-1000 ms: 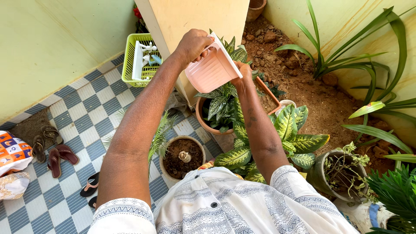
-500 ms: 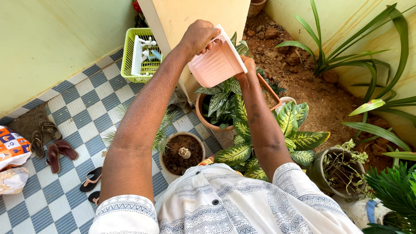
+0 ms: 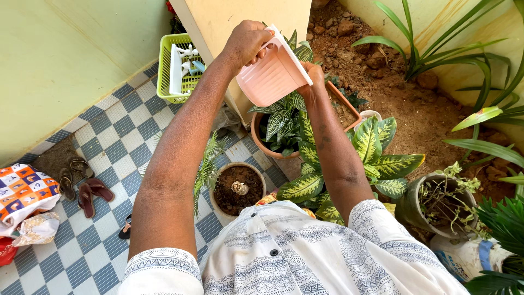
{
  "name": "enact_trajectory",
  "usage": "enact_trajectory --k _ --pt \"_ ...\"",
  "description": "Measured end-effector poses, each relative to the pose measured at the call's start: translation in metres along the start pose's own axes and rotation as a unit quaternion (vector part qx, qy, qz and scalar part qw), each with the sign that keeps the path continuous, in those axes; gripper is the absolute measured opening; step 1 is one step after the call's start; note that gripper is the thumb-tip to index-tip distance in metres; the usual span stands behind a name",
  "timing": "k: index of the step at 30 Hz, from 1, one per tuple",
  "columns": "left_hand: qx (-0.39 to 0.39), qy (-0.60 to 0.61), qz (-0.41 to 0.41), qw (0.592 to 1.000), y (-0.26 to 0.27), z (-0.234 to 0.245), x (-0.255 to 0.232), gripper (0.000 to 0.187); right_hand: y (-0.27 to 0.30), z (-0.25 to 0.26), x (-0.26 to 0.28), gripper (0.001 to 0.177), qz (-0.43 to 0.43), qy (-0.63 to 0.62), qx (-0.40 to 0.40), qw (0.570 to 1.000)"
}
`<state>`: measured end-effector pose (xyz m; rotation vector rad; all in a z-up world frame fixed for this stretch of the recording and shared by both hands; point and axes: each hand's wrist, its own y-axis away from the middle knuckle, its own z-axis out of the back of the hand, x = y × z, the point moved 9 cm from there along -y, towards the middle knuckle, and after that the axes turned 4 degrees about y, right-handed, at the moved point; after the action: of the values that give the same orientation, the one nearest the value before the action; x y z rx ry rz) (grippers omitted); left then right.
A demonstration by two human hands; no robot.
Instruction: The person dips a pink pitcher into a bucket of water and pours the water onto various potted plants and a soil bed.
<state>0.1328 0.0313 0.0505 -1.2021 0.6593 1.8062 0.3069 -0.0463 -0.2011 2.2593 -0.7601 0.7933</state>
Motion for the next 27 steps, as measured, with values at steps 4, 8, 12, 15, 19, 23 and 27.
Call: enact_trajectory --k 4,8,12,15,19,23,27 --pt "-0.001 0.008 -0.008 1.0 -0.005 -0.002 0.004 0.028 -0.003 0.001 -0.002 0.041 -0.004 -0.016 0.013 1.0" --pt "0.003 0.017 -0.024 1.0 -0.007 -0.003 0.004 0.027 -0.012 0.002 -0.005 0.041 -0.008 -0.035 0.027 0.999" --pt "-0.006 -0.004 -0.005 1.0 -0.007 -0.001 0.003 0.029 -0.019 0.003 -0.007 0.039 -0.006 -0.028 0.027 0.999" --pt "-0.003 -0.004 0.0 1.0 -0.008 -0.001 0.0 0.028 -0.021 0.002 -0.008 0.037 -0.005 -0.031 0.026 0.999" --pt "-0.009 -0.025 0.012 1.0 -0.007 0.0 -0.002 0.027 -0.025 0.001 -0.013 0.038 -0.021 -0.07 0.025 0.997" --pt "-0.007 -0.018 0.032 0.999 -0.012 0.001 -0.002 0.026 -0.025 0.0 -0.015 0.041 -0.03 -0.082 0.022 0.996" --pt "-0.005 -0.029 0.014 0.999 -0.017 -0.001 -0.001 0.026 -0.024 -0.002 -0.014 0.045 -0.036 -0.089 0.02 0.995"
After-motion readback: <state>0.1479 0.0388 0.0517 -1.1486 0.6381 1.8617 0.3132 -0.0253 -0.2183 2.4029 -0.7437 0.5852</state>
